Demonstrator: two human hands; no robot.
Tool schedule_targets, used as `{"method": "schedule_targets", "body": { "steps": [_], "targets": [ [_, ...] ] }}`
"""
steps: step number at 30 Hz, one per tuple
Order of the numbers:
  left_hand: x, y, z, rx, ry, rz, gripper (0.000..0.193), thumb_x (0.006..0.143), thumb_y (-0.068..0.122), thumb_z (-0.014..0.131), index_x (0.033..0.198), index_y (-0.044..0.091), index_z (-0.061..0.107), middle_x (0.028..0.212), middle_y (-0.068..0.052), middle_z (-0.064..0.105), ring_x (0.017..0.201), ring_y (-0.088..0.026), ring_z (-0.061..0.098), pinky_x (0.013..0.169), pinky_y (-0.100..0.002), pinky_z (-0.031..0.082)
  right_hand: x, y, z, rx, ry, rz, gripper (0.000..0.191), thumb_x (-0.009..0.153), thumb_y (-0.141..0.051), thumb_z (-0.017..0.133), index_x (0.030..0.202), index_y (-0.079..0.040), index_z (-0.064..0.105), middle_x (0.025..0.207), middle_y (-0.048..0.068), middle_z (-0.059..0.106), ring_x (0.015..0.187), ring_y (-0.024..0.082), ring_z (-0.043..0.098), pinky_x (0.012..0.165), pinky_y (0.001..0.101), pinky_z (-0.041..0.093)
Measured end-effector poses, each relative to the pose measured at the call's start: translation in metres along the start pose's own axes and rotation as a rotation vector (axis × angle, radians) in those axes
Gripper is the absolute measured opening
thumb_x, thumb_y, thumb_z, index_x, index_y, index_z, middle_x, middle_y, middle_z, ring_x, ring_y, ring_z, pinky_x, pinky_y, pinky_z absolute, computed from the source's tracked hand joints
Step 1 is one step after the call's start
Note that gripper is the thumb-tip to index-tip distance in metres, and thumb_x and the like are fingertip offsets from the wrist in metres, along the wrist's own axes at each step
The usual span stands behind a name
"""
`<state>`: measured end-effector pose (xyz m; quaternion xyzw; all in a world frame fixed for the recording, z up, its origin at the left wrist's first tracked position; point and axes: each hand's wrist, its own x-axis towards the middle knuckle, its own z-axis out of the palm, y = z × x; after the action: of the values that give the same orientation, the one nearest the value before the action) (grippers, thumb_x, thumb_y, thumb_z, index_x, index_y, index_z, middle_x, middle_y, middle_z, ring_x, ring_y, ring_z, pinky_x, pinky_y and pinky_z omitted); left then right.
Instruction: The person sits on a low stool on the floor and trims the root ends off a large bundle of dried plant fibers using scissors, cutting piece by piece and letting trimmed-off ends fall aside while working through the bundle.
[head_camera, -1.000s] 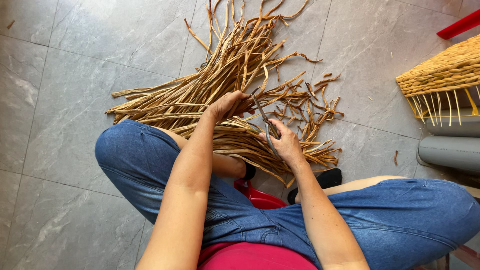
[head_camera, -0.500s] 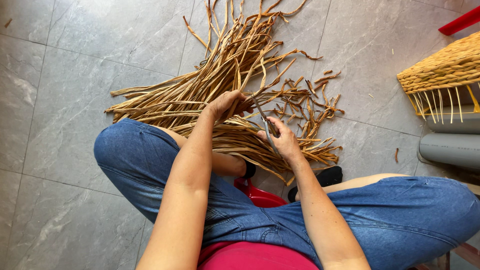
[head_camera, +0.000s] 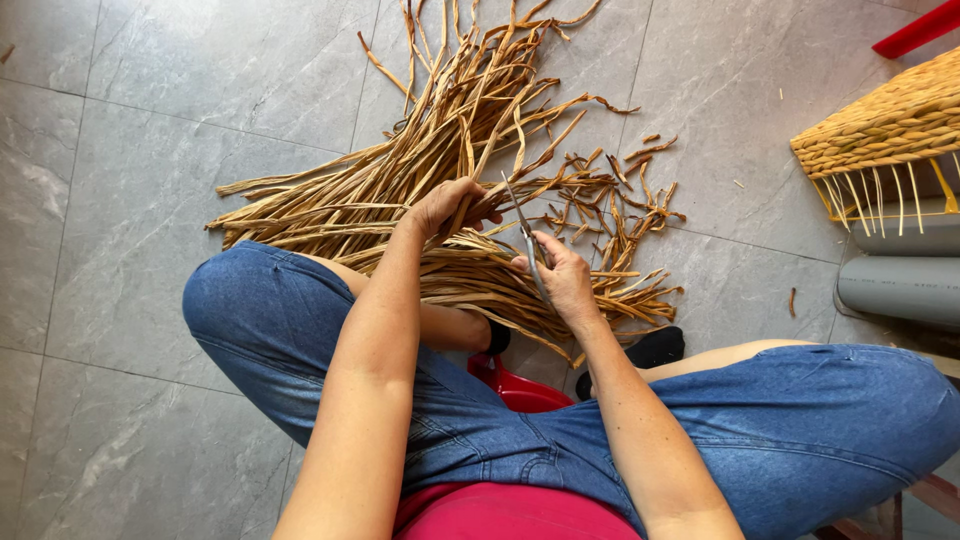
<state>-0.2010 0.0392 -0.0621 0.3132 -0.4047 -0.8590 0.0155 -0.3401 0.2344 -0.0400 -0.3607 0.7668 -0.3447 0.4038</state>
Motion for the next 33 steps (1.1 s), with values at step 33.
{"method": "schedule_targets", "body": {
  "steps": [33],
  "targets": [
    [0.005,-0.006,-0.007,-0.229,0.038,0.135,0.015,0.096,0.003,0.061,0.109,-0.004,0.063,0.096,-0.012,0.071,0.081,-0.021,0.072,0.083,-0.040,0.065,-0.009,0.004,0.001,-0.398,-0.085,0.090,0.071,0.077,-0.065,0.075,0.132,-0.022,0.062,0.078,0.005,0.071,0.085,0.023,0.075,0.075,0.0421,0.056]
  ]
}}
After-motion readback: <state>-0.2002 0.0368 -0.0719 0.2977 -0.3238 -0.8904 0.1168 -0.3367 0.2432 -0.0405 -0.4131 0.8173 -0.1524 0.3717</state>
